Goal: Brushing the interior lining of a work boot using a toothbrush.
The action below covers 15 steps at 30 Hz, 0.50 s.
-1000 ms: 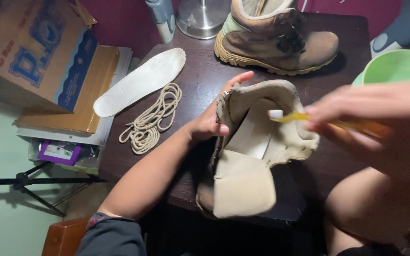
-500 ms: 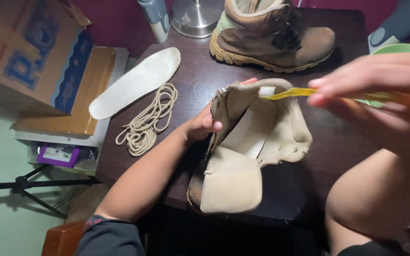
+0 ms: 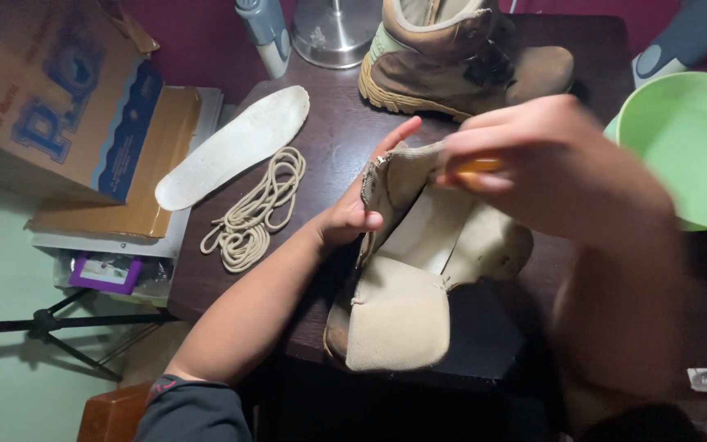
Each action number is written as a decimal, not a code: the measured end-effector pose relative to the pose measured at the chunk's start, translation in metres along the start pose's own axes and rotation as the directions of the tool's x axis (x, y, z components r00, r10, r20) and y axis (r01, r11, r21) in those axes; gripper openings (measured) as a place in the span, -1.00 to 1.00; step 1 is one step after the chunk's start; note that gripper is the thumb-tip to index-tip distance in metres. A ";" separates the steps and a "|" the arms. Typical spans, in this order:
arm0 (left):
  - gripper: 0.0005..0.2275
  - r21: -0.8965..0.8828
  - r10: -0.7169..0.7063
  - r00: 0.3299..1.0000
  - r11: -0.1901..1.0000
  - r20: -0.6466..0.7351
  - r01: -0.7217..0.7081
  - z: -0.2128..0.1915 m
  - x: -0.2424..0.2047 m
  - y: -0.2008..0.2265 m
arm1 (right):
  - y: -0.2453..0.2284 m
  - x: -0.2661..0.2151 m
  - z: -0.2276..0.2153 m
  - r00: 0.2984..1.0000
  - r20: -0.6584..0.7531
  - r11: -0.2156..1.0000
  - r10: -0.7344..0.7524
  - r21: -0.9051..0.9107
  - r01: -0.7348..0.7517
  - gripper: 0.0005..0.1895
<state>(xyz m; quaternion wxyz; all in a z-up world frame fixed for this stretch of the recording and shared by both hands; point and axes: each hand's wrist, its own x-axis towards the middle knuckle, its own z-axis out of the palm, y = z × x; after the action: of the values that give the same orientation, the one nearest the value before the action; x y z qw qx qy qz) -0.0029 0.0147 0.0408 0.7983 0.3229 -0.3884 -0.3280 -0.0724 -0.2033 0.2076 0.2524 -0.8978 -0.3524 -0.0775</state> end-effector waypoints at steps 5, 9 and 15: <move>0.03 0.113 -0.002 0.999 0.994 -0.044 0.007 -0.006 -0.004 -0.003 | -0.038 -0.050 -0.037 0.982 -0.189 0.999 0.026 0.045 -0.018 -0.90; 0.05 -0.052 -0.034 0.999 0.998 -0.026 0.033 0.002 -0.003 -0.001 | -0.037 -0.049 -0.030 0.992 -0.097 0.996 0.081 0.042 -0.077 -0.85; 0.09 -0.134 -0.057 0.996 0.990 -0.061 0.048 0.001 -0.002 -0.005 | 0.007 0.013 0.021 0.995 0.084 0.994 -0.060 0.095 0.051 -0.86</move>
<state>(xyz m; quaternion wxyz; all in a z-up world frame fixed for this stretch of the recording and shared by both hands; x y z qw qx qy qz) -0.0062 0.0128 0.0364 0.8212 0.2900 -0.3310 -0.3632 -0.0590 -0.1893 0.1906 0.2760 -0.8775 -0.3911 -0.0289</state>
